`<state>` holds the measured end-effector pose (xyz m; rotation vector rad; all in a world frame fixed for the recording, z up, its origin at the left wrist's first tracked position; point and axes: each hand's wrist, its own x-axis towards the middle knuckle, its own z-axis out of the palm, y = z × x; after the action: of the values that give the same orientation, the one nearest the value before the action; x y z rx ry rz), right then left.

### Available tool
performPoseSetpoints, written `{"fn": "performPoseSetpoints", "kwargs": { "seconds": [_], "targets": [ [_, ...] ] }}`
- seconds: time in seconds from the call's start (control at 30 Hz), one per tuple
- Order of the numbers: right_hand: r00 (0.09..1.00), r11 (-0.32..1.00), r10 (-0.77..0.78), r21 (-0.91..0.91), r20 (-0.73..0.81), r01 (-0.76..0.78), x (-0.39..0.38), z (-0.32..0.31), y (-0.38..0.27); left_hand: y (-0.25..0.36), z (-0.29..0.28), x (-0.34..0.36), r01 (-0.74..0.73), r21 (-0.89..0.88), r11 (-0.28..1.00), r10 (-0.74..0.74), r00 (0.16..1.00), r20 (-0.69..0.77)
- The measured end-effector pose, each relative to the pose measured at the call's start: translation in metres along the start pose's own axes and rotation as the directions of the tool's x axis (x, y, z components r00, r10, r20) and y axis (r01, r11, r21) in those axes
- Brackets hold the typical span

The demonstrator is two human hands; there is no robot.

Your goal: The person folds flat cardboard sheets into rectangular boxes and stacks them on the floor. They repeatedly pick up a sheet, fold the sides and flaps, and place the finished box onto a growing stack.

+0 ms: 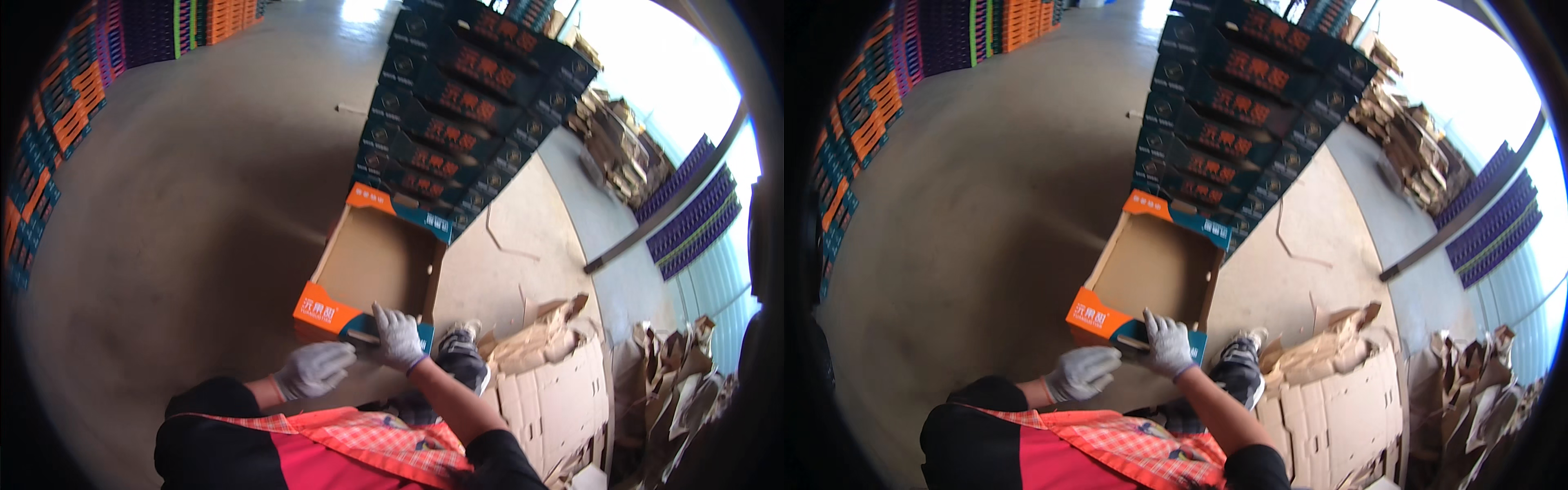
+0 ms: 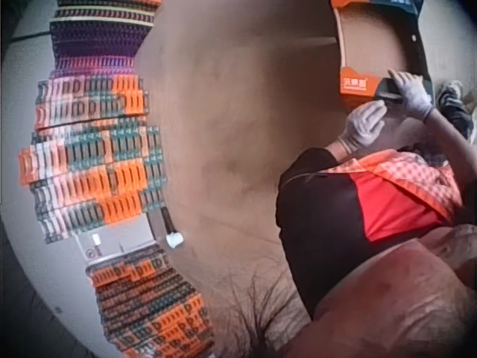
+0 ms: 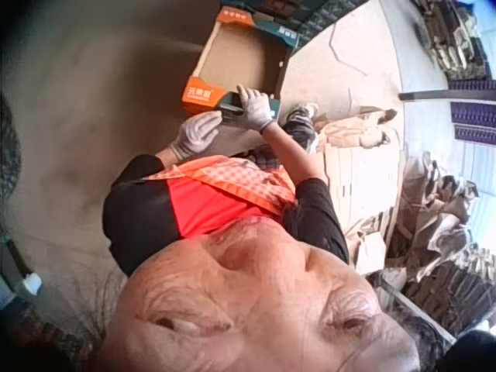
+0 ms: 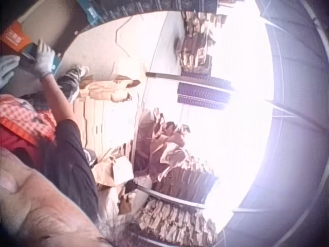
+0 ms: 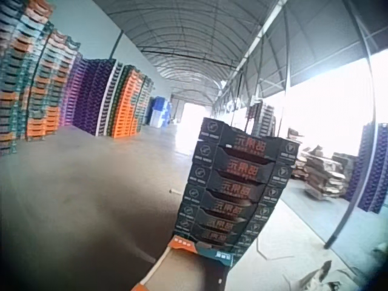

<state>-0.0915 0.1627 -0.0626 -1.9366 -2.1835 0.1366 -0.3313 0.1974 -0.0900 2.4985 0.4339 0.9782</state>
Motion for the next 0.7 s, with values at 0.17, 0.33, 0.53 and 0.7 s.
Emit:
{"fn": "performPoseSetpoints", "kwargs": {
  "seconds": [0.17,0.33,0.53,0.7],
  "targets": [
    [0.999,0.974,-0.039,-0.222,0.038,0.046,-0.018,-0.001,-0.003,-0.083,-0.016,-0.076,0.727,0.384,0.569,-0.751,0.65,-0.117],
    [1.0,0.985,0.025,-0.172,-0.017,-0.027,-0.016,0.006,0.007,-0.146,0.065,-0.091,0.795,-0.007,0.607,-0.663,0.511,0.546],
    [0.982,0.972,0.154,-0.195,0.11,-0.131,0.001,-0.016,0.034,-0.174,0.151,-0.058,0.708,0.147,0.691,-0.687,0.578,0.44],
    [0.991,0.973,0.125,-0.201,0.037,-0.115,-0.002,-0.005,0.037,-0.19,0.176,-0.083,0.75,-0.084,0.656,-0.684,0.638,0.354]
  ]
}}
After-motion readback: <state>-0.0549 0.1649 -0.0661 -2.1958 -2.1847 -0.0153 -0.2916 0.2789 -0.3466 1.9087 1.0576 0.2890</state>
